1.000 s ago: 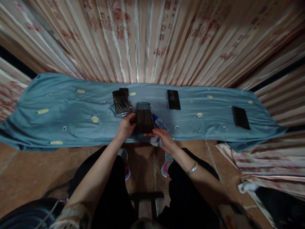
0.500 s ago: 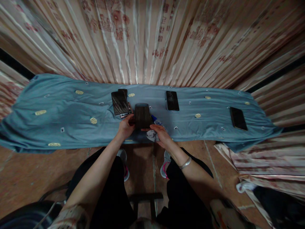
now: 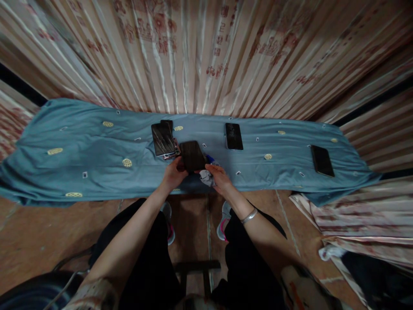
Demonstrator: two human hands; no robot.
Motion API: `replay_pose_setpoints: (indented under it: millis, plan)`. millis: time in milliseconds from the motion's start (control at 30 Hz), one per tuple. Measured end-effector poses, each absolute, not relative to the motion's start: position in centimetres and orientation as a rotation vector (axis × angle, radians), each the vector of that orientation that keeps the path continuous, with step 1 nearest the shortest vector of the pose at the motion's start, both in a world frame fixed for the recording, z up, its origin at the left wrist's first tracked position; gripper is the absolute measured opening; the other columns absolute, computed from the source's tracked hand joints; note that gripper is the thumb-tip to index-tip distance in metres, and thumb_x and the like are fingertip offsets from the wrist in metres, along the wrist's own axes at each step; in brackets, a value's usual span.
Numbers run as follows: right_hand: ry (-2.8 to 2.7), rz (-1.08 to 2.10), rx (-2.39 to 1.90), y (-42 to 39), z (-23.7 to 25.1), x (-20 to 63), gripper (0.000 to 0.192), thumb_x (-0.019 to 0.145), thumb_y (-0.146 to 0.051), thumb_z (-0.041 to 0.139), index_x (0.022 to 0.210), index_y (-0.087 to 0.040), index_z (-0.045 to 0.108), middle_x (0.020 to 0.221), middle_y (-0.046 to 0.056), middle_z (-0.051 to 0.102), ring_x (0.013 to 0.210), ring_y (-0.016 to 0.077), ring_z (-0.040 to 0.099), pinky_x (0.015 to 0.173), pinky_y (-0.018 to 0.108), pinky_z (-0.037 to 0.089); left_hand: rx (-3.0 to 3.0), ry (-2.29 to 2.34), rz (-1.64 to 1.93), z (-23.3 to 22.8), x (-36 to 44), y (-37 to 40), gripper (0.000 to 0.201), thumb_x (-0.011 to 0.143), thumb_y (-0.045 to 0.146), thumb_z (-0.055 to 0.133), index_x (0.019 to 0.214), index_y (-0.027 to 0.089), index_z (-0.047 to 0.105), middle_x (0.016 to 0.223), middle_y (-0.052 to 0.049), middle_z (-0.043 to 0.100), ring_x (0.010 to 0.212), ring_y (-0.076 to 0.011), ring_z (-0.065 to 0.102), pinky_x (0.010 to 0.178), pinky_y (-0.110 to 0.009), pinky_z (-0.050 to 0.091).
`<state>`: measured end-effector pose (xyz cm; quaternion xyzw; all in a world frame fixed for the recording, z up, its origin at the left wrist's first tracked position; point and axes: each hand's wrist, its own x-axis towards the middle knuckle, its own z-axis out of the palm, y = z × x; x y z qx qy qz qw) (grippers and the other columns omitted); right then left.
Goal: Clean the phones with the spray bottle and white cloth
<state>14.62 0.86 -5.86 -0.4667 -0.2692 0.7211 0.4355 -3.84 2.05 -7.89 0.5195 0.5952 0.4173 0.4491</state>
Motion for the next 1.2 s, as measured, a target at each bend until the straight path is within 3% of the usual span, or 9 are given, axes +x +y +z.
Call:
replay_pose_setpoints:
  millis: [167, 300, 533, 733, 933, 1200]
  plan:
    - [-0.658, 1.76, -1.172, 1.0, -6.0, 14.9, 0.025, 0.079, -0.035, 0.081, 0.063, -0.018, 0.071, 0.055, 0.001, 0.071, 0.048, 0.0096, 0.058, 0.05, 0.019, 0.049, 0.939, 1.277, 1.106, -7.3, -3.1, 1.4, 0.047, 0.055, 0.019, 0.074, 0.102, 0.017, 0.068, 0.082, -0.001, 0.074, 0.076, -0.0184, 0.069, 0.069, -0.027, 0.053]
    - [-0.669, 1.735, -1.192, 1.0, -6.1, 15.0, 0.028, 0.076, -0.041, 0.083, 0.065, -0.019, 0.072, 0.056, 0.001, 0.071, 0.05, 0.0102, 0.059, 0.05, 0.02, 0.048, 0.674, 1.101, 1.146, -6.7, -2.8, 0.9, 0.037, 0.056, 0.019, 0.077, 0.092, 0.017, 0.07, 0.085, -0.002, 0.075, 0.079, -0.0179, 0.07, 0.078, -0.032, 0.057]
    - [-0.781, 1.582, -1.263, 1.0, -6.5, 15.1, 0.04, 0.066, -0.056, 0.086, 0.059, -0.02, 0.071, 0.053, -0.001, 0.068, 0.047, 0.0085, 0.056, 0.05, 0.022, 0.044, 0.516, 1.098, 1.142, -6.1, -2.7, 1.1, 0.011, 0.076, 0.025, 0.074, 0.084, 0.019, 0.069, 0.087, -0.005, 0.077, 0.081, -0.0162, 0.07, 0.078, -0.029, 0.057]
    - [-0.907, 1.549, -1.286, 0.7, -6.4, 15.3, 0.048, 0.064, -0.066, 0.083, 0.055, -0.021, 0.069, 0.05, -0.003, 0.064, 0.046, 0.0081, 0.055, 0.048, 0.021, 0.042, 0.445, 1.139, 1.185, -6.0, -2.4, 1.3, 0.021, 0.069, 0.013, 0.077, 0.085, 0.018, 0.066, 0.08, 0.0, 0.073, 0.073, -0.0123, 0.068, 0.071, -0.025, 0.055]
    - [-0.911, 1.692, -1.32, -0.3, -6.1, 15.0, 0.058, 0.071, -0.073, 0.076, 0.054, -0.018, 0.068, 0.048, 0.003, 0.065, 0.042, 0.0096, 0.056, 0.046, 0.022, 0.043, 0.477, 1.122, 1.184, -5.6, -2.9, 1.1, 0.027, 0.064, 0.013, 0.08, 0.087, 0.018, 0.066, 0.084, -0.001, 0.074, 0.077, -0.0142, 0.068, 0.074, -0.028, 0.055]
    - [-0.627, 1.869, -1.203, -0.4, -5.0, 14.9, 0.037, 0.08, -0.056, 0.078, 0.067, -0.023, 0.07, 0.062, 0.001, 0.075, 0.049, 0.0126, 0.064, 0.053, 0.024, 0.053, 0.513, 1.14, 1.107, -4.7, -3.2, 0.4, 0.02, 0.07, 0.014, 0.077, 0.087, 0.018, 0.067, 0.084, -0.002, 0.072, 0.079, -0.0154, 0.067, 0.076, -0.031, 0.057]
